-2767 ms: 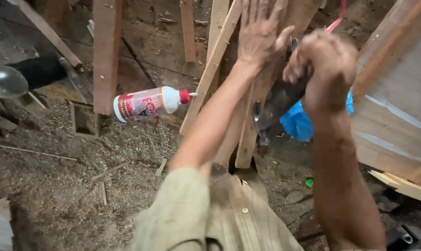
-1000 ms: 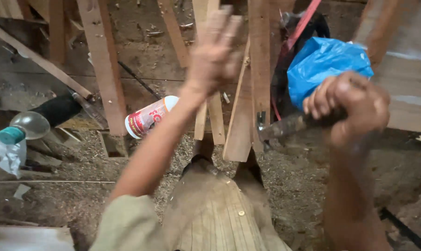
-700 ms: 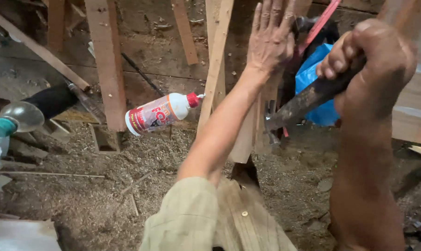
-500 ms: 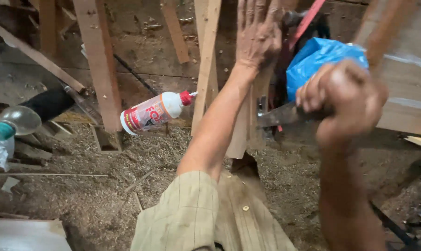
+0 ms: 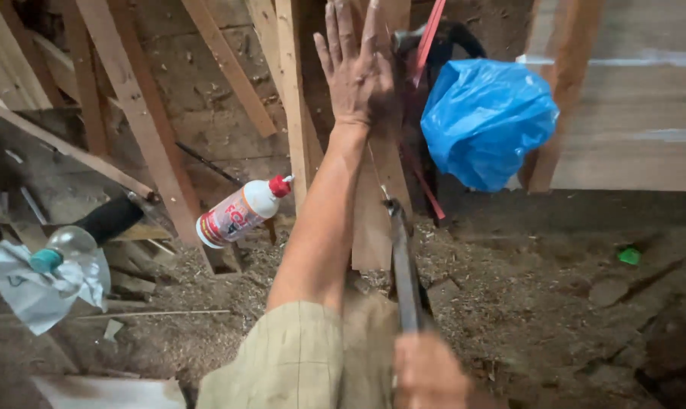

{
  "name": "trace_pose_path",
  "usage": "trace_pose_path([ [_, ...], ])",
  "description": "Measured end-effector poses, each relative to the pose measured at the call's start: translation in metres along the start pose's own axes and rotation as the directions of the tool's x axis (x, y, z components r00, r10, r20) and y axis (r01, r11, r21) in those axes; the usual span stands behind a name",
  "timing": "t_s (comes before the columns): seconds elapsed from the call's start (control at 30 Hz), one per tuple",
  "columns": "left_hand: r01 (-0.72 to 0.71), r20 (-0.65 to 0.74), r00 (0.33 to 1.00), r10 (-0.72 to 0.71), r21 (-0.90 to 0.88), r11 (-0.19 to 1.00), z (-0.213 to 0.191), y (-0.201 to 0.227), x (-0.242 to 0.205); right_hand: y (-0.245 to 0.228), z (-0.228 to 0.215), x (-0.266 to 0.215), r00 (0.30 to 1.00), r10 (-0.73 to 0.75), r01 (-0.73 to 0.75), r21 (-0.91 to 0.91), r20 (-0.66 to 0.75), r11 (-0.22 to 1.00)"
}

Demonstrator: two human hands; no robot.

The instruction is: The person is securing thin wooden strips to a larger wooden frame using a hammer and nails in a workshop environment.

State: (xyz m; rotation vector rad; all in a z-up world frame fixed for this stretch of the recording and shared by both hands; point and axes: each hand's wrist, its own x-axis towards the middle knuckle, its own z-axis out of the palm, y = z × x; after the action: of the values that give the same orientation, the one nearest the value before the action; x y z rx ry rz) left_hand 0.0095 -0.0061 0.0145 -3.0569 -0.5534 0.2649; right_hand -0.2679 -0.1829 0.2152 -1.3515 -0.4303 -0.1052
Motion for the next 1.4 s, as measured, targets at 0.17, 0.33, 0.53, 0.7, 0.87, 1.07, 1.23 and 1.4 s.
trace_pose_path([
  [0.17, -0.197, -0.227, 0.966, 0.124, -0.340, 0.920, 0.016, -0.019, -0.013, -0.041, -0.034, 0.046, 0.972, 0.181, -0.164, -0.121, 0.148, 0.979],
  [0.33, -0.553, -0.320, 0.747, 0.582, -0.785, 0.278, -0.064, -0.053, -0.112, -0.066, -0.091, 0.083, 0.967, 0.231, -0.220, -0.105, 0.105, 0.970],
  [0.53, -0.222, 0.100, 0.662, 0.743, -0.921, 0.321, -0.095, -0.073, -0.225, -0.115, -0.153, 0.107, 0.443, 0.798, -0.823, -0.167, 0.409, 0.543],
  [0.7, -0.261, 0.071, 0.707, 0.704, -0.899, 0.352, -0.065, -0.115, -0.263, -0.086, -0.056, 0.135, 0.804, 0.486, -0.563, 0.175, 0.343, 0.808],
  [0.87, -0.174, 0.043, 0.938, 0.345, -0.802, 0.572, -0.087, -0.202, -0.181, -0.067, -0.038, 0.147, 0.817, 0.519, -0.551, 0.079, 0.252, 0.831],
  [1.07, -0.287, -0.136, 0.955, 0.263, -0.645, 0.708, -0.075, -0.190, -0.169, -0.027, -0.083, 0.144, 0.921, 0.386, -0.384, -0.047, 0.051, 0.922],
  [1.23, -0.091, 0.039, 0.935, 0.352, -0.935, 0.344, -0.062, -0.112, -0.222, -0.040, -0.105, 0.163, 0.878, 0.469, -0.472, -0.347, -0.097, 0.811],
  [1.4, 0.064, 0.087, 0.930, 0.356, -0.995, 0.076, -0.070, -0.076, -0.219, -0.050, -0.099, 0.174, 0.848, 0.529, -0.502, -0.367, -0.033, 0.783],
])
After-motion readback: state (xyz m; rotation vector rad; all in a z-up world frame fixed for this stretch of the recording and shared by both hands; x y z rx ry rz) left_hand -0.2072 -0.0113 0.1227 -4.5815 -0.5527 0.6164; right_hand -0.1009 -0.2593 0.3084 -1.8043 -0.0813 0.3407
